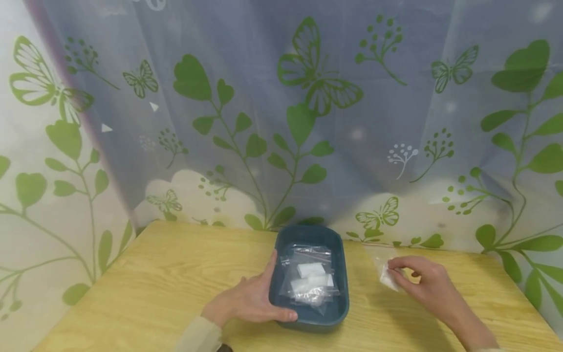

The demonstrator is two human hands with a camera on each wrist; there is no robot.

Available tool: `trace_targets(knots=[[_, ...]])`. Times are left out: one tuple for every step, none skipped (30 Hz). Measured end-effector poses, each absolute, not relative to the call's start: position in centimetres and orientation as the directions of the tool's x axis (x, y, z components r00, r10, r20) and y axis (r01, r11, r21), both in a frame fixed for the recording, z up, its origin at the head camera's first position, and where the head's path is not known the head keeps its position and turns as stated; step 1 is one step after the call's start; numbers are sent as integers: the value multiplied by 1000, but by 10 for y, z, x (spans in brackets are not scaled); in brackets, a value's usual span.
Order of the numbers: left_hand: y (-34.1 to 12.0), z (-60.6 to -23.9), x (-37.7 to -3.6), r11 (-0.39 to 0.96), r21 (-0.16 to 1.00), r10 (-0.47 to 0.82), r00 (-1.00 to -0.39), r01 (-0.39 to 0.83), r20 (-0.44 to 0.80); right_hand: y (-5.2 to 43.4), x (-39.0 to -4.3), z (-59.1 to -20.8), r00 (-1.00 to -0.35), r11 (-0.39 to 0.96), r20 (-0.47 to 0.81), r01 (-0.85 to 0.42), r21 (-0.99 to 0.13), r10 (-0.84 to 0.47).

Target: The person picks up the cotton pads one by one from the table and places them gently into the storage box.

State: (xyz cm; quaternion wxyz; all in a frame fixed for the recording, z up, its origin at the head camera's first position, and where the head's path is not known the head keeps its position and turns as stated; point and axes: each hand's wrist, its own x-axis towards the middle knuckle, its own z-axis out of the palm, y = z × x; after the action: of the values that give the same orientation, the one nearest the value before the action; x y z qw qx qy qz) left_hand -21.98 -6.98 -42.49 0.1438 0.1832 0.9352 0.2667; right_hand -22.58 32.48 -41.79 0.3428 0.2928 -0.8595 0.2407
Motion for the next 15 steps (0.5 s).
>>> trace_targets(knots=[[-70, -425, -220, 790, 553, 419, -892, 265, -171, 323, -227, -418, -587, 707, 734, -675, -211, -341], [-70, -425, -220, 790, 554, 418, -892, 264, -171, 320, -227, -419, -582, 702, 738, -680, -212, -341], [-70, -425, -220, 789, 555, 418, -892, 263, -170, 317, -228, -419, -576, 695, 742, -687, -211, -343], [-70, -425, -220, 789, 556, 417, -893, 263, -170, 315, -229, -420, -572, 690, 745, -692, -213, -344], [-70, -425, -220, 789, 556, 416, -893, 262, -170, 312, -230, -420, -564, 681, 749, -701, -212, -347], [-70, -425, -220, 790, 555, 416, -893, 261, -171, 310, -230, -420, -558, 674, 753, -707, -212, -349], [-70, -425, -220, 790, 556, 415, -893, 260, -172, 307, -231, -419, -552, 670, 756, -713, -209, -351], [-70, -425, -220, 790, 556, 414, -894, 259, -172, 304, -231, -419, -546, 663, 761, -719, -209, -352], [-70, -425, -220, 790, 557, 414, -894, 258, -172, 302, -232, -418, -539, 658, 764, -724, -206, -354], [-70, -425, -220, 789, 557, 414, -894, 257, -173, 299, -232, -417, -533, 652, 768, -730, -206, -355], [-70, -425, -220, 789, 559, 413, -894, 257, -172, 296, -232, -416, -529, 647, 770, -734, -204, -357], [-69, -425, -220, 789, 559, 413, -894, 257, -172, 294, -233, -415, -525, 645, 772, -737, -202, -358], [-69, -425, -220, 788, 560, 414, -894, 257, -172, 291, -233, -414, -525, 644, 773, -737, -203, -357], [-69, -425, -220, 787, 561, 414, -894, 257, -171, 288, -233, -413, -525, 642, 773, -739, -205, -357], [-69, -425, -220, 786, 562, 414, -894, 257, -171, 286, -233, -412, -522, 640, 774, -741, -203, -358]])
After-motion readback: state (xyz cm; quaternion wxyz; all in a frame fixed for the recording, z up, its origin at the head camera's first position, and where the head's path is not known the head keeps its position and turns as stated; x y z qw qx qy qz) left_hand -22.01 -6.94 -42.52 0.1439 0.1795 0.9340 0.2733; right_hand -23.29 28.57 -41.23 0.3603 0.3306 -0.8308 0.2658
